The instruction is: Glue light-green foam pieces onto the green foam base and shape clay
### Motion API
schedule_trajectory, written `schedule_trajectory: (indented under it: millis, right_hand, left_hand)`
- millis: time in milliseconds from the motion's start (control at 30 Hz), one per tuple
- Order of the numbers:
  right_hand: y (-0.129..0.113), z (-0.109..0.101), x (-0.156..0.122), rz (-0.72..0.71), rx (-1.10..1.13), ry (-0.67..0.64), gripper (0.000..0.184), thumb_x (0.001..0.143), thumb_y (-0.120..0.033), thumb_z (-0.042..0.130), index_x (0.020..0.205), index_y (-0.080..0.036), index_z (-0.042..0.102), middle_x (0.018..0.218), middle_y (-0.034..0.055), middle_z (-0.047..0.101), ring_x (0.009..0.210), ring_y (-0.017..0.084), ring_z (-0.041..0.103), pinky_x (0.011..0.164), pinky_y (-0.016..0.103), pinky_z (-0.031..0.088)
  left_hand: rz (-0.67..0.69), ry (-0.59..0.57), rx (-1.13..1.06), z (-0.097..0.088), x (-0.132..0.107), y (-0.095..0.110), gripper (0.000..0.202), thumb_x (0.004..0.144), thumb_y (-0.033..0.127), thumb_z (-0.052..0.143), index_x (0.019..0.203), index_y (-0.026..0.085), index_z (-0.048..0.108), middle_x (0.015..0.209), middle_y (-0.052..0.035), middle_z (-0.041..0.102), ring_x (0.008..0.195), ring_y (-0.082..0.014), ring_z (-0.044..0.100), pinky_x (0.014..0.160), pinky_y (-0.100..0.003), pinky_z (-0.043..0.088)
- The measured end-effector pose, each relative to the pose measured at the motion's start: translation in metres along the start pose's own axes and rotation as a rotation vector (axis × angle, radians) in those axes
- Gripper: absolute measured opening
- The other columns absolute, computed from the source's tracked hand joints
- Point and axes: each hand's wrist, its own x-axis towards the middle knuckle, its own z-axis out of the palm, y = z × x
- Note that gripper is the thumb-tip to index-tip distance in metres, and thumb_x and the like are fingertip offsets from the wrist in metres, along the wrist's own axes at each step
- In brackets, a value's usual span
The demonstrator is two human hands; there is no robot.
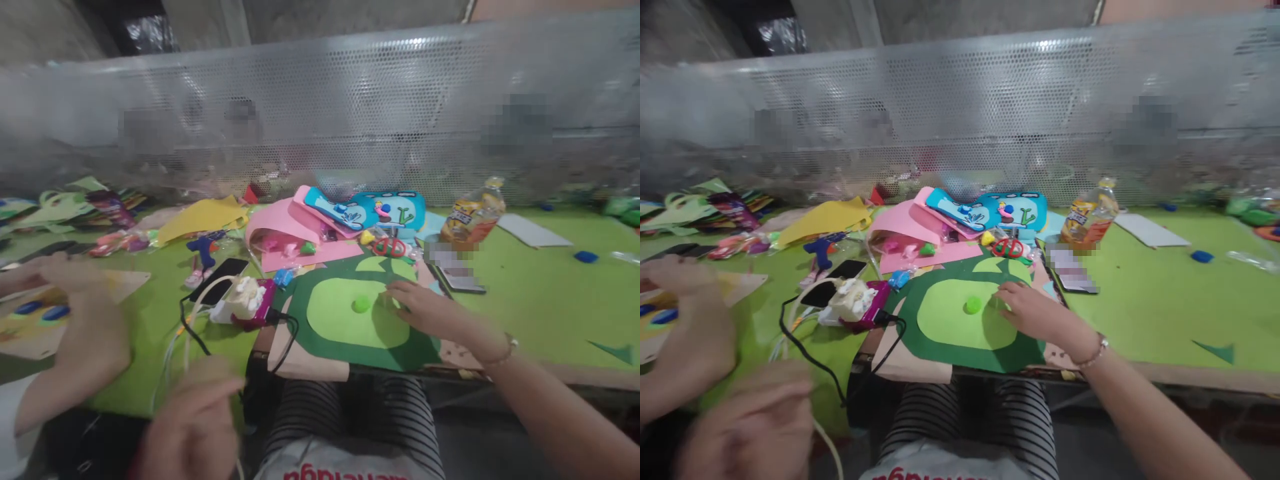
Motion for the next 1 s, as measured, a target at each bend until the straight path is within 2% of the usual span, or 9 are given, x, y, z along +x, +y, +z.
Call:
schedule_trajectory:
  millis: [67,133,167,233,300,467,600,767,1000]
  right_hand:
    - [-0.023,0.006,-0.010,0.049,-0.060,0.092,0.032,0.089,-0.022,0.043,0.119,-0.014,0.055,0.122,0.0161,0.056,0.113,0.028,0.052,0.093,0.049,0.045]
    - [-0.045,0.013,-0.015,0.099,-0.093,0.174,0.036,0.089,-0.020,0.043,0.123,-0.012,0.052,0.127,0.0172,0.054,0.118,0.028,0.050,0.096,0.049,0.044]
    - [-0.053,0.017,-0.016,0.135,-0.102,0.200,0.037,0.089,-0.018,0.042,0.125,-0.011,0.050,0.129,0.0174,0.052,0.120,0.028,0.048,0.097,0.048,0.043]
    - [-0.065,0.026,-0.015,0.202,-0.099,0.258,0.040,0.088,-0.016,0.040,0.127,-0.008,0.048,0.131,0.0187,0.050,0.123,0.028,0.046,0.099,0.047,0.043]
    - [-0.070,0.034,-0.012,0.255,-0.076,0.305,0.043,0.088,-0.014,0.038,0.129,-0.005,0.046,0.134,0.0192,0.048,0.124,0.028,0.045,0.100,0.046,0.042]
    - [-0.072,0.045,-0.001,0.259,-0.008,0.333,0.048,0.086,-0.009,0.034,0.134,-0.007,0.042,0.138,0.0168,0.045,0.127,0.025,0.042,0.103,0.046,0.040]
    - [-0.072,0.049,0.006,0.304,0.023,0.361,0.048,0.085,-0.011,0.037,0.132,-0.006,0.044,0.134,0.0190,0.048,0.127,0.027,0.042,0.103,0.047,0.040]
    - [-0.070,0.060,0.005,0.325,0.068,0.400,0.049,0.082,-0.008,0.037,0.131,-0.007,0.045,0.134,0.0184,0.048,0.127,0.026,0.041,0.103,0.047,0.040]
    - [-0.069,0.064,0.002,0.304,0.081,0.333,0.048,0.084,-0.009,0.038,0.131,-0.008,0.046,0.133,0.0158,0.050,0.126,0.024,0.042,0.103,0.044,0.041]
  left_hand:
    - [0.260,-0.348,0.066,0.028,-0.005,0.014,0.031,0.083,0.035,0.043,0.085,0.015,0.067,0.088,-0.0083,0.067,0.086,-0.0195,0.061,0.082,-0.032,0.053]
    - [0.595,-0.561,0.195,0.060,-0.003,0.023,0.034,0.086,0.027,0.044,0.111,0.014,0.062,0.112,-0.0106,0.064,0.107,-0.0214,0.057,0.095,-0.036,0.046]
    - [0.699,-0.622,0.283,0.076,-0.001,0.025,0.038,0.087,0.026,0.043,0.120,0.013,0.056,0.122,-0.0121,0.059,0.116,-0.0225,0.053,0.099,-0.038,0.044]
    - [0.765,-0.649,0.425,0.104,0.003,0.025,0.043,0.089,0.028,0.043,0.128,0.010,0.049,0.132,-0.0152,0.051,0.126,-0.0258,0.044,0.104,-0.042,0.039]
    - [0.767,-0.667,0.502,0.124,0.003,0.022,0.046,0.090,0.031,0.042,0.130,0.009,0.046,0.137,-0.0158,0.045,0.130,-0.0274,0.038,0.107,-0.045,0.034]
    - [0.673,-0.671,0.593,0.150,-0.006,0.012,0.052,0.090,0.037,0.040,0.132,0.007,0.043,0.141,-0.0166,0.042,0.133,-0.0285,0.034,0.108,-0.047,0.032]
    - [0.662,-0.615,0.607,0.158,-0.011,0.006,0.054,0.090,0.040,0.039,0.133,0.008,0.043,0.140,-0.0168,0.042,0.130,-0.0286,0.038,0.106,-0.046,0.033]
    - [0.673,-0.583,0.617,0.156,-0.011,0.003,0.056,0.089,0.041,0.039,0.135,0.009,0.040,0.140,-0.0169,0.042,0.128,-0.0285,0.041,0.105,-0.044,0.035]
    - [0.683,-0.583,0.594,0.156,-0.010,0.000,0.055,0.089,0.044,0.038,0.134,0.012,0.042,0.138,-0.0143,0.045,0.128,-0.0266,0.041,0.106,-0.044,0.034]
